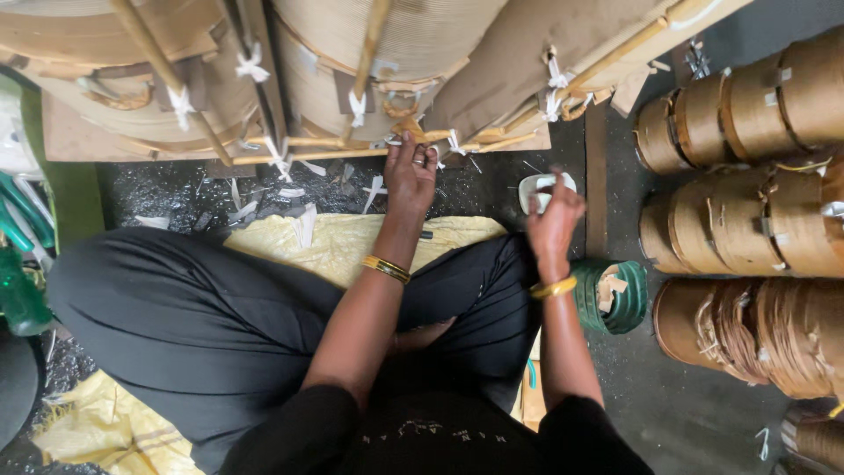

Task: The person sits on the floor and repeatedly folds thin strips of material around bamboo rods on a frame structure. They use a small container to apply adhesive to the strips and secure them to the rods, repeating the process for multiple sections.

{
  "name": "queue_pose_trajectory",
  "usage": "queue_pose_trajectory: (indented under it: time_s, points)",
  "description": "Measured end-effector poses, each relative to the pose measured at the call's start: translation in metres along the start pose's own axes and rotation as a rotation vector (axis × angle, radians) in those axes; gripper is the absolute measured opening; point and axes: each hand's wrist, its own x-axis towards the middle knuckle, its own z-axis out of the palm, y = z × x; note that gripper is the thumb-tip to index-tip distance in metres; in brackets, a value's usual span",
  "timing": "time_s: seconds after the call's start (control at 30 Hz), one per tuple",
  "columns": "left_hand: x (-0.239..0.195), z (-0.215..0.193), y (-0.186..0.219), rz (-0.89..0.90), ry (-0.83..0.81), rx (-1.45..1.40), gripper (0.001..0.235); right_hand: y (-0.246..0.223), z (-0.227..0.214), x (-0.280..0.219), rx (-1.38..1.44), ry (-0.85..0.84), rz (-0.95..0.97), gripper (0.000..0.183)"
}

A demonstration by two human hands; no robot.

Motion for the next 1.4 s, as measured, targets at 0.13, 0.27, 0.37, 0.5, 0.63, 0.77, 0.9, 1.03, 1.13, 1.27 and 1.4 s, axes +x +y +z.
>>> queue_pose_trajectory:
  time_s: [0.13, 0.27, 0.37, 0.5, 0.63, 0.77, 0.9, 1.03, 1.13, 1.27, 1.4]
  points:
    - [0.005, -0.010, -0.004, 0.008, -0.071, -0.030, 0.017, -0.133, -0.023, -0.019, 0.331, 0.060, -0.370, 0.045]
    - [0.012, -0.020, -0.012, 0.012, -0.079, 0.002, 0.013, -0.209, -0.006, 0.012, 0.294, 0.066, -0.409, 0.039]
    - [0.022, -0.022, -0.011, 0.038, -0.087, 0.002, 0.015, -0.231, 0.017, 0.028, 0.252, 0.095, -0.325, 0.035]
    - [0.027, -0.027, -0.023, 0.130, -0.082, 0.070, 0.013, -0.226, 0.039, 0.035, 0.398, 0.117, -0.229, 0.028]
    - [0.023, -0.021, -0.021, 0.185, -0.098, 0.030, 0.013, -0.218, 0.046, 0.037, 0.461, 0.068, -0.292, 0.027]
    - [0.013, -0.007, -0.018, 0.187, -0.139, -0.020, 0.016, -0.214, 0.045, 0.042, 0.336, 0.035, -0.325, 0.030]
    - [0.006, -0.004, -0.012, 0.210, -0.113, 0.033, 0.015, -0.216, 0.038, 0.037, 0.339, 0.013, -0.383, 0.028]
    - [0.007, 0.003, -0.011, 0.224, 0.061, 0.156, 0.012, -0.209, 0.017, 0.028, 0.469, 0.021, -0.484, 0.035]
    - [0.014, 0.009, -0.014, 0.200, 0.253, 0.216, 0.012, -0.202, 0.004, 0.026, 0.289, 0.133, -0.695, 0.033]
    - [0.028, 0.015, -0.021, 0.205, 0.325, 0.133, 0.013, -0.196, -0.003, 0.039, 0.114, 0.020, -0.912, 0.030]
    - [0.038, 0.014, -0.023, 0.318, 0.291, 0.154, 0.014, -0.197, 0.000, 0.056, -0.061, -0.079, -0.915, 0.018]
